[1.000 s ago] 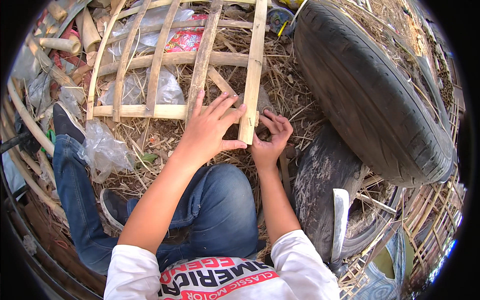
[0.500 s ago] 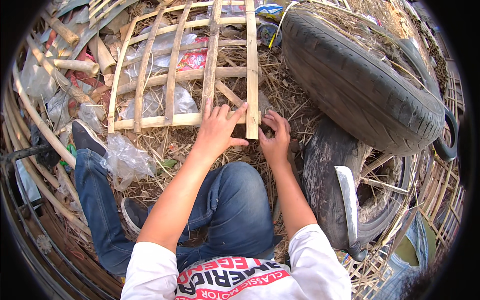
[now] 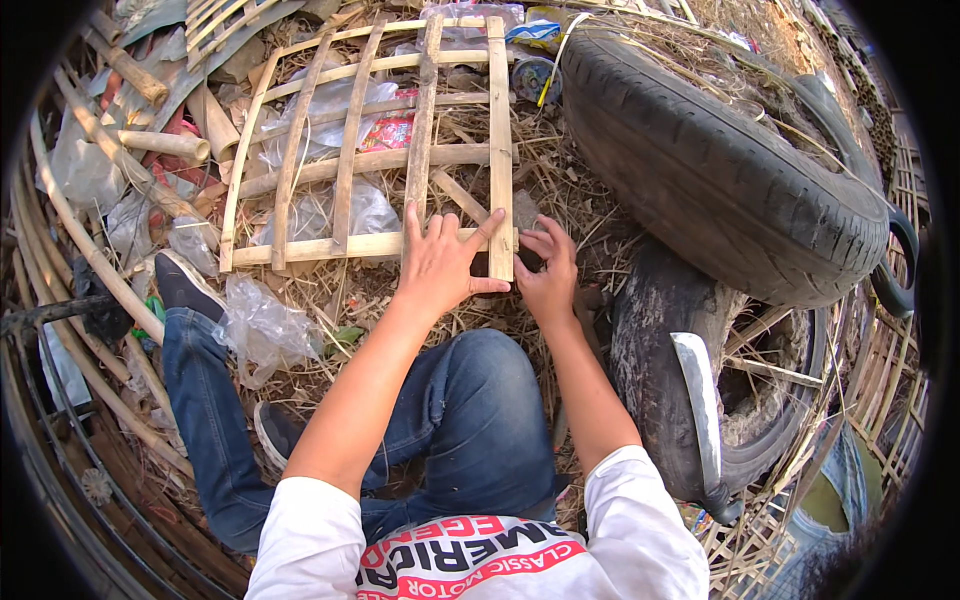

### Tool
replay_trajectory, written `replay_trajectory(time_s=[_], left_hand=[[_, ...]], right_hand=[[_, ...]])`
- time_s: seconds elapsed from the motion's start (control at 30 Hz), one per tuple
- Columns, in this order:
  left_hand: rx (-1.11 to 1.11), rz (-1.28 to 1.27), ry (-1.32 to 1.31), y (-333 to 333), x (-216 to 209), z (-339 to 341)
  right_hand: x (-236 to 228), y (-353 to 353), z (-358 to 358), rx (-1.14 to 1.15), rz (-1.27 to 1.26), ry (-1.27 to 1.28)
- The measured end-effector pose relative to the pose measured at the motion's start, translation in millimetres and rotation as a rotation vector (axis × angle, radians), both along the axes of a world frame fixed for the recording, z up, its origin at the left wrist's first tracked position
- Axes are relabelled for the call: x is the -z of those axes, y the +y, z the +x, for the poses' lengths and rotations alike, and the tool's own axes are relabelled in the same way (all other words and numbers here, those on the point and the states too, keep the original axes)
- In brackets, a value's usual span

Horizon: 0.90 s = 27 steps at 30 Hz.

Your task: The person constructs a wooden grid by hand-placing bamboo strips across a frame and securing them with nails using a hammer.

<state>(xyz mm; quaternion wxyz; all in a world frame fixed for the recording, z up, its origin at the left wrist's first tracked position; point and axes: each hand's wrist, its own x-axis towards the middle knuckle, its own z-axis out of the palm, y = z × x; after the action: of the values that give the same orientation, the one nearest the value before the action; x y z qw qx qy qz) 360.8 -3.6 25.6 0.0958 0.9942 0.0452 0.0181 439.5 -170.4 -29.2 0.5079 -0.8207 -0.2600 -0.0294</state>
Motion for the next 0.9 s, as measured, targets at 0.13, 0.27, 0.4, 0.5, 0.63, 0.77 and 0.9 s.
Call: replay_trajectory(time_s=[0.13,0.27,0.4,0.5,0.63,0.77,0.9], left_hand=[[0.005,-0.014,0.001,8.3,-1.8,2.9],[0.011,-0.024,-0.025,7.4,3.2,10.0],[-0.020,0.000,-0.004,6.5,6.4,7.5],[-0.018,-0.019,0.003,6.5,5.7,8.9],[-0.028,-0.046,0.000,5.5,6.6,8.6],[-0.020,-0.025,0.009,7.2,6.4,7.5],[-0.020,-0.039,0.015,6.1,3.3,8.0]], right_hand=[[-3.3,11.4,3.5,0.005,-0.021,-0.068],[-1.8,11.3,9.5,0.025,-0.007,-0.037],[0.0,10.7,8.9,-0.004,-0.030,-0.005],[0.2,9.1,8.4,-0.009,0.000,0.020],[3.9,2.6,10.9,-0.073,-0.023,0.057],[-10.2,-11.0,11.2,-0.146,-0.007,0.005],[-19.9,-25.3,9.2,-0.190,-0.096,-0.055]])
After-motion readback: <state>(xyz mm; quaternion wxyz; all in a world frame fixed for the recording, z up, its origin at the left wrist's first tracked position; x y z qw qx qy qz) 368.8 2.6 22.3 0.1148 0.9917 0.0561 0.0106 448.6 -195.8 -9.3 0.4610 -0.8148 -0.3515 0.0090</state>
